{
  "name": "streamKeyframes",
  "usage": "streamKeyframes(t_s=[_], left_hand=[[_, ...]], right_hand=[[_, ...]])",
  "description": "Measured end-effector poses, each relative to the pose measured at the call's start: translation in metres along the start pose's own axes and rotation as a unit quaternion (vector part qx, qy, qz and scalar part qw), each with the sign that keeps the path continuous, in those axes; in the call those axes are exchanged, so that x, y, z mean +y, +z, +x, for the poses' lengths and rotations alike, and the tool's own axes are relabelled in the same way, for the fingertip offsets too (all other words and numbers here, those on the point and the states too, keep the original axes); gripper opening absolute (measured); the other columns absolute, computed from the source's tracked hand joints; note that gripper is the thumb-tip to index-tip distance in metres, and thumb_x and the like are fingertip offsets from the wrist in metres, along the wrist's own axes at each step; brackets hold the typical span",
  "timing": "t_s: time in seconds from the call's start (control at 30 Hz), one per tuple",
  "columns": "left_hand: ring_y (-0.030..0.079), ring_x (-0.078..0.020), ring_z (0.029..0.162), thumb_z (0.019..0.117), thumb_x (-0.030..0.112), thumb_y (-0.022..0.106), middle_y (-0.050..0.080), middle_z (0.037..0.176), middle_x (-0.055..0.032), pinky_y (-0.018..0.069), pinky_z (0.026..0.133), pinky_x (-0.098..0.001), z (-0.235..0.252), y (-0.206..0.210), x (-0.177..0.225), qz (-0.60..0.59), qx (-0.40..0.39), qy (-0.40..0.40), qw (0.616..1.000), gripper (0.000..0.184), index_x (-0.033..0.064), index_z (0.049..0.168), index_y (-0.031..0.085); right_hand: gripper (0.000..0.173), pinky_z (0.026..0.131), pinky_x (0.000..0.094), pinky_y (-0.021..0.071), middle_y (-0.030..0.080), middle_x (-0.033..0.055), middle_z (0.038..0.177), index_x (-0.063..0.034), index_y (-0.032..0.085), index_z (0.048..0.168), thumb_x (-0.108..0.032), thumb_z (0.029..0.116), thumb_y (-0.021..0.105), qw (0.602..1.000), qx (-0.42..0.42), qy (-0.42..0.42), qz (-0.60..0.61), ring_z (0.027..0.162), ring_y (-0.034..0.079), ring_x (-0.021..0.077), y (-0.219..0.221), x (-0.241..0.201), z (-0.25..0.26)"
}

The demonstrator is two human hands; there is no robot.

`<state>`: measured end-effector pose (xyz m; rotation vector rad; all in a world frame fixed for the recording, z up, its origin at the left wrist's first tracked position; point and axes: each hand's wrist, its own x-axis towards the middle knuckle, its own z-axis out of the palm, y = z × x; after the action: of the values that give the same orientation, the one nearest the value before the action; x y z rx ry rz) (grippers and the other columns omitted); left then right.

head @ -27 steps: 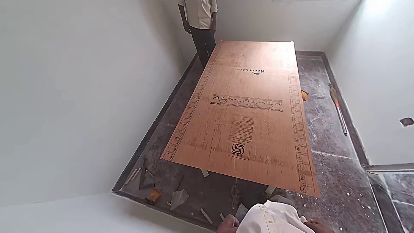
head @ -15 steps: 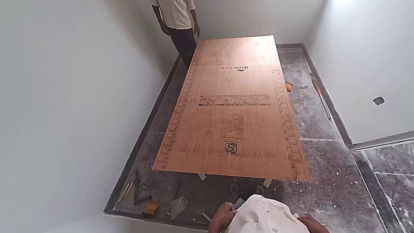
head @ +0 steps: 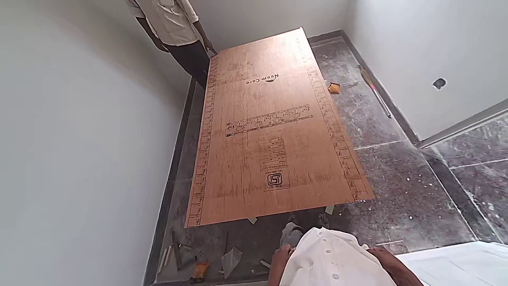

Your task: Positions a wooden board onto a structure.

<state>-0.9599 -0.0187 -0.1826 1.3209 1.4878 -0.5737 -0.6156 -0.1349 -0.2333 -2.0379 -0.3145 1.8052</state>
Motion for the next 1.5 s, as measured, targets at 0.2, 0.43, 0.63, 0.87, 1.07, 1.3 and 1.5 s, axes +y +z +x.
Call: streamKeyframes(t_s=[0.2, 0.43, 0.63, 0.87, 1.07, 1.3, 1.5], left_hand=[[0.068, -0.0342, 0.109, 0.1072, 0.039, 0.05, 0.07, 0.114, -0.0218, 0.0514, 0.097, -0.0542, 0.04, -0.032, -0.017, 0.016, -0.044, 0.069, 0.997, 0.043, 0.0008, 0.115, 0.068], [0.067, -0.0274, 0.093, 0.1034, 0.023, 0.06, 0.07, 0.1, -0.0185, 0.0529, 0.088, -0.0478, 0.067, -0.08, -0.064, 0.039, -0.134, 0.139, 0.98, 0.027, -0.0014, 0.113, 0.066], [0.069, -0.022, 0.101, 0.1055, 0.02, 0.057, 0.072, 0.109, -0.0158, 0.0534, 0.095, -0.0438, 0.065, -0.106, -0.055, 0.09, -0.21, 0.168, 0.959, 0.028, 0.0013, 0.123, 0.067], [0.07, -0.0196, 0.095, 0.1051, 0.021, 0.056, 0.073, 0.102, -0.0144, 0.0539, 0.092, -0.0435, 0.094, -0.101, -0.042, 0.214, -0.273, 0.204, 0.915, 0.027, -0.0004, 0.112, 0.072], [0.068, -0.0167, 0.087, 0.1044, 0.02, 0.057, 0.072, 0.094, -0.011, 0.0543, 0.086, -0.0416, 0.101, -0.09, -0.028, 0.303, -0.313, 0.211, 0.875, 0.025, 0.0011, 0.104, 0.073], [0.064, -0.0211, 0.081, 0.1054, 0.021, 0.055, 0.067, 0.085, -0.0111, 0.052, 0.08, -0.0454, 0.086, -0.066, 0.011, 0.385, -0.308, 0.182, 0.851, 0.026, 0.001, 0.096, 0.07], [0.065, -0.0269, 0.08, 0.1043, 0.033, 0.054, 0.066, 0.081, -0.0122, 0.0514, 0.078, -0.0525, 0.103, -0.034, 0.025, 0.465, -0.29, 0.177, 0.817, 0.037, 0.0032, 0.088, 0.069]], right_hand=[[0.023, 0.062, 0.0298, 0.0503, 0.061, -0.0008, 0.067, -0.0082, 0.062, 0.082, -0.01, 0.1034, 0.054, 0.999, 0.037, -0.008, 0.029, 0.062, 0.058, 0.0082, 0.033, 0.01, -0.008], [0.029, 0.05, 0.0296, 0.0392, 0.048, -0.0009, 0.058, -0.0087, 0.054, 0.073, -0.015, 0.1003, 0.061, 0.997, 0.019, 0.07, -0.023, 0.049, 0.045, 0.0093, 0.103, 0.036, -0.024], [0.032, 0.05, 0.0286, 0.0424, 0.052, -0.0023, 0.057, -0.0091, 0.053, 0.069, -0.011, 0.1008, 0.058, 0.994, 0.014, 0.088, 0.068, 0.05, 0.049, 0.008, 0.154, 0.077, -0.059], [0.036, 0.049, 0.0262, 0.0406, 0.051, -0.004, 0.054, -0.0104, 0.051, 0.066, -0.01, 0.101, 0.058, 0.974, 0.04, 0.102, 0.196, 0.047, 0.047, 0.0057, 0.202, 0.125, -0.079], [0.036, 0.05, 0.025, 0.0418, 0.051, -0.0043, 0.055, -0.0107, 0.051, 0.066, -0.008, 0.1016, 0.058, 0.951, 0.045, 0.117, 0.284, 0.048, 0.048, 0.005, 0.229, 0.153, -0.093], [0.035, 0.051, 0.0257, 0.0415, 0.051, -0.0041, 0.055, -0.0114, 0.05, 0.066, -0.008, 0.0998, 0.059, 0.946, 0.009, 0.113, 0.305, 0.049, 0.047, 0.0054, 0.223, 0.184, -0.084], [0.031, 0.054, 0.027, 0.0449, 0.053, -0.0026, 0.058, -0.01, 0.051, 0.068, -0.004, 0.0975, 0.059, 0.947, -0.056, 0.107, 0.297, 0.052, 0.05, 0.0068, 0.19, 0.208, -0.066]])
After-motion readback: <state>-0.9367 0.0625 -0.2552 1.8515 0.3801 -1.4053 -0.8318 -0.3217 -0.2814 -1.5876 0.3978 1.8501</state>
